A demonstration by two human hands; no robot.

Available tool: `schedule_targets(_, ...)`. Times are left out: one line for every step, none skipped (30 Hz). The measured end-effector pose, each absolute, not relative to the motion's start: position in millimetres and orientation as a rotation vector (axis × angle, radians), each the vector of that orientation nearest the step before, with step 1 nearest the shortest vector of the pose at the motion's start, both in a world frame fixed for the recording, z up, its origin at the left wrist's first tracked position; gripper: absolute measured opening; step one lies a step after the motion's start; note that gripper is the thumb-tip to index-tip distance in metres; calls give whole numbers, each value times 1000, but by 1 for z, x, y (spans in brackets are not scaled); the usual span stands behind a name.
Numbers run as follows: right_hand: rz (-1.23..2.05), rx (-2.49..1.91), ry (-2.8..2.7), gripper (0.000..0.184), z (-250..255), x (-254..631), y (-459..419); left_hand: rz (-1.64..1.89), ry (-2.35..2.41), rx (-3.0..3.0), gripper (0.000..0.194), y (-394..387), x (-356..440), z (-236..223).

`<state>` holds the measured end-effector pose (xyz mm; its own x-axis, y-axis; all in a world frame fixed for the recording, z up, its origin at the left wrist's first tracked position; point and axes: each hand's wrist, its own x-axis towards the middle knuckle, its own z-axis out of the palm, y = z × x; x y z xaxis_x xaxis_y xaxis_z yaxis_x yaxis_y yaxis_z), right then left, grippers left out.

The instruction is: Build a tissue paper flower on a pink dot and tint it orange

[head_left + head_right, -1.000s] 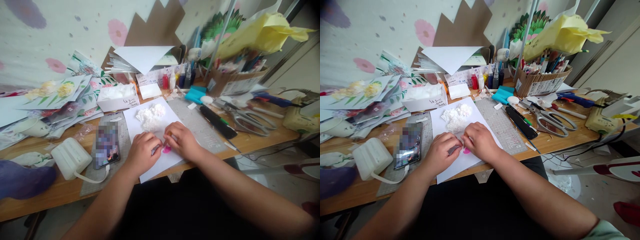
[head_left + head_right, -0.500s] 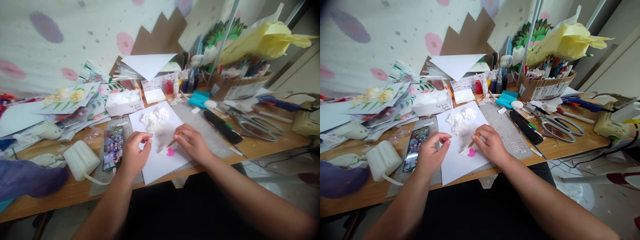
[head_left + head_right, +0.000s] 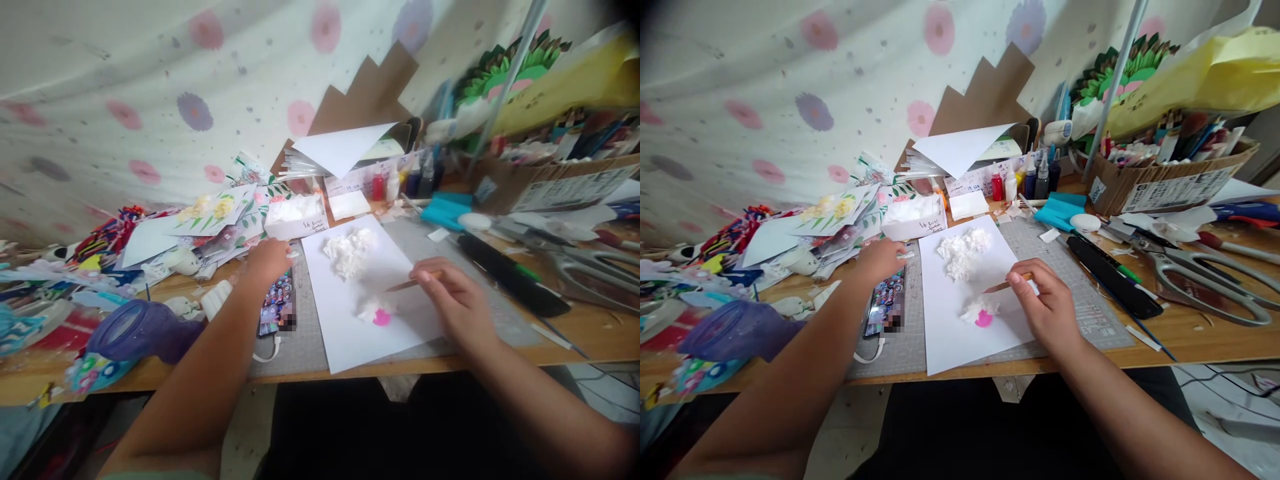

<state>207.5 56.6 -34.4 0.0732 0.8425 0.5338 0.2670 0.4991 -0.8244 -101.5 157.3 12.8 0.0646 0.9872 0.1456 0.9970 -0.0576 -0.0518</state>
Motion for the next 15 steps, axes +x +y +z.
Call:
schedule_targets(575,-1018,-1468,13,-35,209,56,-90,-2044,-2190,3,161,-98,11)
schedule_targets(584,-1017,-1468,14,-35,209,56,-83,-2031,-2189,3,164,-95,11)
schedule_targets(594,-1014,-1479,14,-35,210,57,-86,-2016,-2186,6,165,-93,12)
schedule_targets(609,-1013,-1503,16,-35,210,57,-100,-1998,-2181,9,164,-90,14)
schedule_targets(624,-1014,-1535,17,-34,210,58,-123,-1976,-2178,10,162,-87,18)
schedule_targets(638,-1018,-1573,18,-34,210,59,-153,-1953,-2178,11,158,-83,21)
schedule_targets(649,-1025,-1612,19,-34,209,60,-186,-1929,-2184,11,152,-78,25)
schedule_targets(654,-1031,-1643,20,-33,209,61,-221,-1901,-2199,11,145,-72,28)
schedule_targets(657,-1039,-1666,20,-34,208,62,-262,-1869,-2224,11,135,-64,30)
schedule_targets(657,-1046,-1680,21,-34,207,63,-303,-1834,-2258,10,125,-55,30)
schedule_targets(653,-1053,-1686,20,-34,206,64,-377,-1787,-2299,9,113,-45,28)
schedule_targets(650,-1060,-1689,19,-35,205,64,-555,-1695,-2378,8,101,-35,25)
schedule_targets(647,-1064,-1692,19,-36,205,64,-712,-1618,-2445,8,89,-24,20)
schedule_targets(643,-1066,-1695,18,-36,204,64,-832,-1551,-2486,9,78,-13,13)
schedule_targets(639,-1066,-1698,17,-37,203,65,-916,-1501,-2510,9,68,-4,6)
